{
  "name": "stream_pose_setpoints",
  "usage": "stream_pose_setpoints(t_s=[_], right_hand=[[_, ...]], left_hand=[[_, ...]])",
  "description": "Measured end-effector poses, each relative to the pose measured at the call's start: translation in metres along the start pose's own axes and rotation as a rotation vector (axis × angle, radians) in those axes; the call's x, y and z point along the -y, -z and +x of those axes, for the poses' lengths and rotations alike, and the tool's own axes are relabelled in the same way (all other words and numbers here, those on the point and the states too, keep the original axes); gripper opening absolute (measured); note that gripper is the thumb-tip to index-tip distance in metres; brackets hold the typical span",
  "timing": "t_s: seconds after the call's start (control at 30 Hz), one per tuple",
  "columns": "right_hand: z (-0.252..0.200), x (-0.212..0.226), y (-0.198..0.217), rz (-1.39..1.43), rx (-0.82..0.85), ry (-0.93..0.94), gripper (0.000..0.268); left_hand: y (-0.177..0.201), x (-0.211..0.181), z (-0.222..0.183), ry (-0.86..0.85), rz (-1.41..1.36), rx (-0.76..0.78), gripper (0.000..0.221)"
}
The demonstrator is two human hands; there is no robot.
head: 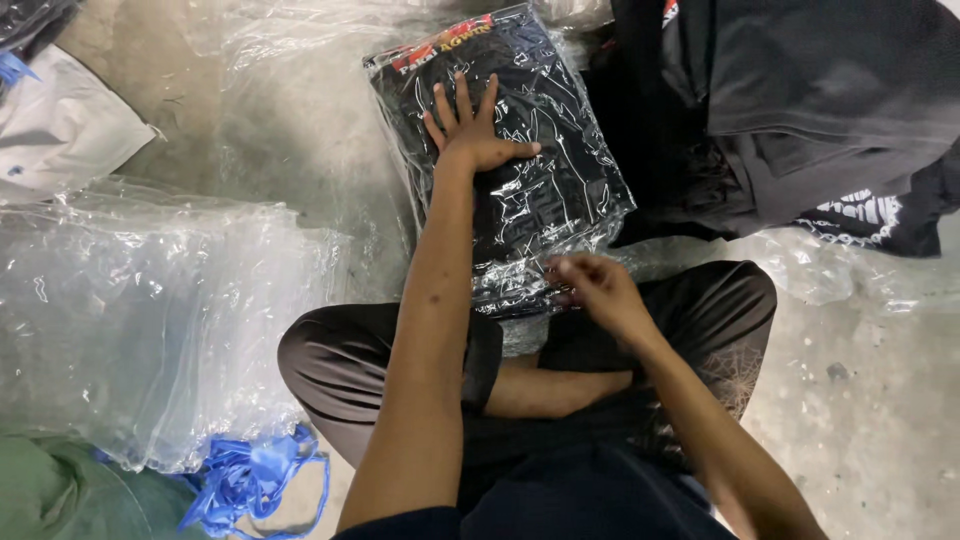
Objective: The person packs folded black shirts into plastic bags by hand, sliding each shirt into a bag and smoothing the plastic while sitting on the floor.
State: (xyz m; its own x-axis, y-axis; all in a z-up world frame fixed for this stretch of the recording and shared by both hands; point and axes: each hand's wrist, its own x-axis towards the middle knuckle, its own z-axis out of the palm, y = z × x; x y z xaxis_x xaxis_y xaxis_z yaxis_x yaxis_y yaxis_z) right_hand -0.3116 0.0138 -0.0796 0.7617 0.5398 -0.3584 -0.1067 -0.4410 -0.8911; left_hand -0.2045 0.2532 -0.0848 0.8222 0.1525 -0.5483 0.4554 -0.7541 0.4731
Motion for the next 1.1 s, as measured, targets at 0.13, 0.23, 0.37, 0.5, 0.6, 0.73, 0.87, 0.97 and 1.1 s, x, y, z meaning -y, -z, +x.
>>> stream_pose_setpoints(t_s=[0.13, 0.23, 0.37, 0.5, 0.6, 0.73, 0.87, 0.97, 1.1], right_hand=[[0.025, 0.001, 0.005, 0.443, -0.107, -0.498, 0.03], [0.044, -0.01, -0.006, 0.449, -0.243, -0.455, 0.023], [0.04, -0.024, 0.008, 0.57, -0.179, -0.362, 0.052], [0.034, -0.068, 0.021, 0.776, -0.085, -0.412, 0.047], [0.043, -0.094, 0.01, 0.667, -0.215, -0.406, 0.04], [0.052, -0.08, -0.003, 0.564, -0.226, -0.322, 0.035], [0.054, -0.047, -0.008, 0.492, -0.227, -0.365, 0.052], [0.066, -0.036, -0.018, 0.345, -0.275, -0.419, 0.062], [0.045, 0.015, -0.028, 0.355, -0.343, -0.403, 0.055]], left_hand=[[0.0, -0.001, -0.004, 0.03, -0.037, -0.011, 0.116], [-0.014, -0.01, -0.015, 0.093, -0.156, -0.014, 0.119], [-0.025, -0.003, -0.031, 0.053, -0.189, -0.071, 0.123], [-0.017, 0.011, -0.031, -0.003, -0.246, -0.023, 0.113], [-0.022, 0.013, -0.025, -0.01, -0.25, 0.002, 0.106], [-0.023, 0.011, -0.028, 0.005, -0.222, -0.018, 0.106], [-0.021, 0.006, -0.033, 0.012, -0.269, -0.008, 0.104], [-0.017, -0.01, -0.052, 0.025, -0.313, 0.019, 0.105], [-0.022, 0.004, -0.03, 0.094, -0.208, -0.244, 0.083]])
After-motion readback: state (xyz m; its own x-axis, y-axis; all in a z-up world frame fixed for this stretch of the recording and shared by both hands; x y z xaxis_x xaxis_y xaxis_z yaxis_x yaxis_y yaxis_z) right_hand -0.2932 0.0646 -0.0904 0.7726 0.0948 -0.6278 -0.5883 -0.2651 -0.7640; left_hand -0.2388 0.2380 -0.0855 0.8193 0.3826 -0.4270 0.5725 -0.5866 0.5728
